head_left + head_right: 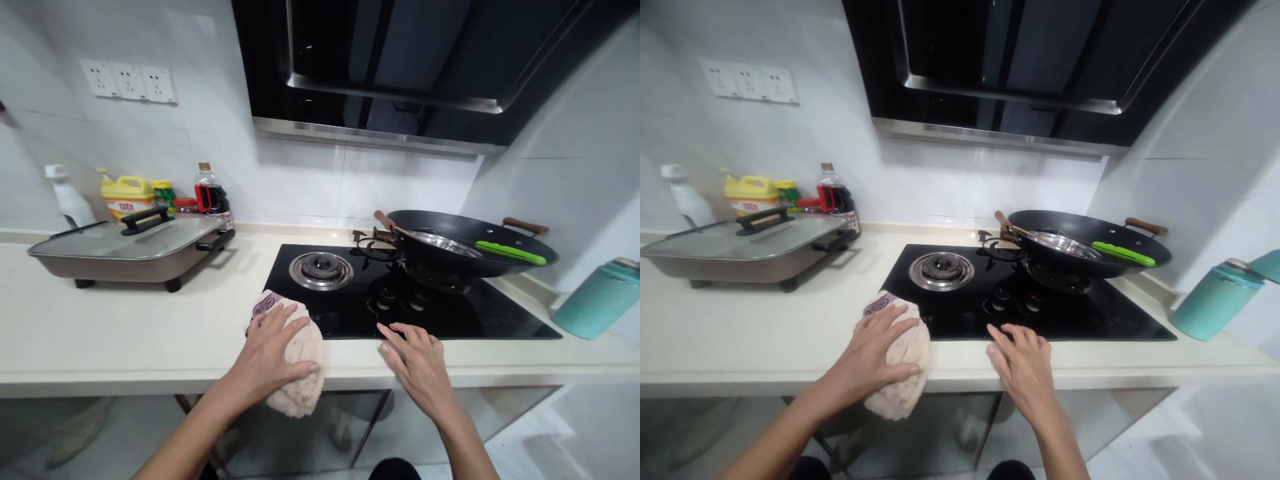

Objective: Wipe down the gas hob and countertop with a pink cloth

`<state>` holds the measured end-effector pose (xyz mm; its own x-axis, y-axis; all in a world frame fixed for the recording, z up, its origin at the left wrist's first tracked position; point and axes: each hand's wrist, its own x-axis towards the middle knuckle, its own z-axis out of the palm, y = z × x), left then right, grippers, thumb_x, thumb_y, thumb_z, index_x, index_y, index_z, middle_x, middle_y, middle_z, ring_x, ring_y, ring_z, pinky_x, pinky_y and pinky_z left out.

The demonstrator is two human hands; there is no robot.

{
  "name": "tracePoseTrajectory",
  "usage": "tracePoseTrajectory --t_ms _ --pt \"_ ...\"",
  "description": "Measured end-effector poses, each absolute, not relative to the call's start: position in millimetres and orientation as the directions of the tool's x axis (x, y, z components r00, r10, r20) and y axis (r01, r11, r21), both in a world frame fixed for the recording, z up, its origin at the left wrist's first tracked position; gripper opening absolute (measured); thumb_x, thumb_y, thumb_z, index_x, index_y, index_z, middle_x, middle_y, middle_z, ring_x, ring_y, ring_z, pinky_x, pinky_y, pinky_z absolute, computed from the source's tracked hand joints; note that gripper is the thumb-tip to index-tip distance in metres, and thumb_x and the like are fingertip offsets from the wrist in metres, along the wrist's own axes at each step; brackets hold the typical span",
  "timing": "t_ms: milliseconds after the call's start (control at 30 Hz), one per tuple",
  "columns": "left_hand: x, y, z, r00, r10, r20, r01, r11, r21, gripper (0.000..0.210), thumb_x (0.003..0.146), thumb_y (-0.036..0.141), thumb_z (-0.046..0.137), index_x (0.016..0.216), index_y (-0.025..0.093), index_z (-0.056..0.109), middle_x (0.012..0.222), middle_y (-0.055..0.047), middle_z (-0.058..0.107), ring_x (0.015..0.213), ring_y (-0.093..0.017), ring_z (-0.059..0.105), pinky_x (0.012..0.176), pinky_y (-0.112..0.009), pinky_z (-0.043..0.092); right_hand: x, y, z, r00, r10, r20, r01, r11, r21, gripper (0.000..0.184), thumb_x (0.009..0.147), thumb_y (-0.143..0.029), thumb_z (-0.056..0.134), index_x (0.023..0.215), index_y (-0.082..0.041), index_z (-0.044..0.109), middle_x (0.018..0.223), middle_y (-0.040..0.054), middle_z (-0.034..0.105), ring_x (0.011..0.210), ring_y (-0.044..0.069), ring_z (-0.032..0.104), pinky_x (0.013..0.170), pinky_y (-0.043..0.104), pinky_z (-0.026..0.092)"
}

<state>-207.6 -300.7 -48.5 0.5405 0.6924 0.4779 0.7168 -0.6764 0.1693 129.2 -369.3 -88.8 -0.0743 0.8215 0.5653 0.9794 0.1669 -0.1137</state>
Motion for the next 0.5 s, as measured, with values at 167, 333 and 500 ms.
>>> tracePoseTrajectory --t_ms 167,333,500 --pt "-205 -302 -53 0.522 0.727 0.447 0.752 -0.64 0.162 0.083 0.073 0.063 0.08 0.146 0.032 0.056 0.158 -0.014 0.047 0.144 -0.042 0.042 0.116 -0.065 0.029 124 -374 -84 -0.156 0.826 0.541 0.978 0.205 -0.031 0.038 0.105 -0.044 0.045 0.139 -0.041 0.061 0.134 0.0104 0.06 0.124 0.033 0.051 0.098 0.056 0.041" --pt "-205 -307 -50 0.547 0.738 0.395 0.745 -0.645 0.173 0.093 0.068 0.061 0.084 0.149 0.029 0.051 0.16 -0.017 0.041 0.147 -0.046 0.035 0.116 -0.07 0.024 130 -375 -80 -0.117 0.834 0.539 0.924 0.291 -0.249 0.033 0.105 -0.043 0.044 0.126 -0.038 0.068 0.124 0.0092 0.062 0.118 0.03 0.056 0.1 0.055 0.043" --pt "-204 -311 -41 0.552 0.783 0.285 0.765 -0.612 0.199 0.102 0.061 0.057 0.089 0.151 0.029 0.047 0.164 -0.017 0.034 0.149 -0.047 0.029 0.117 -0.07 0.025 161 -410 -91 0.135 0.828 0.544 0.74 0.281 -0.611 0.031 0.1 -0.053 0.052 0.11 -0.028 0.068 0.12 0.0078 0.067 0.108 0.024 0.066 0.084 0.032 0.056"
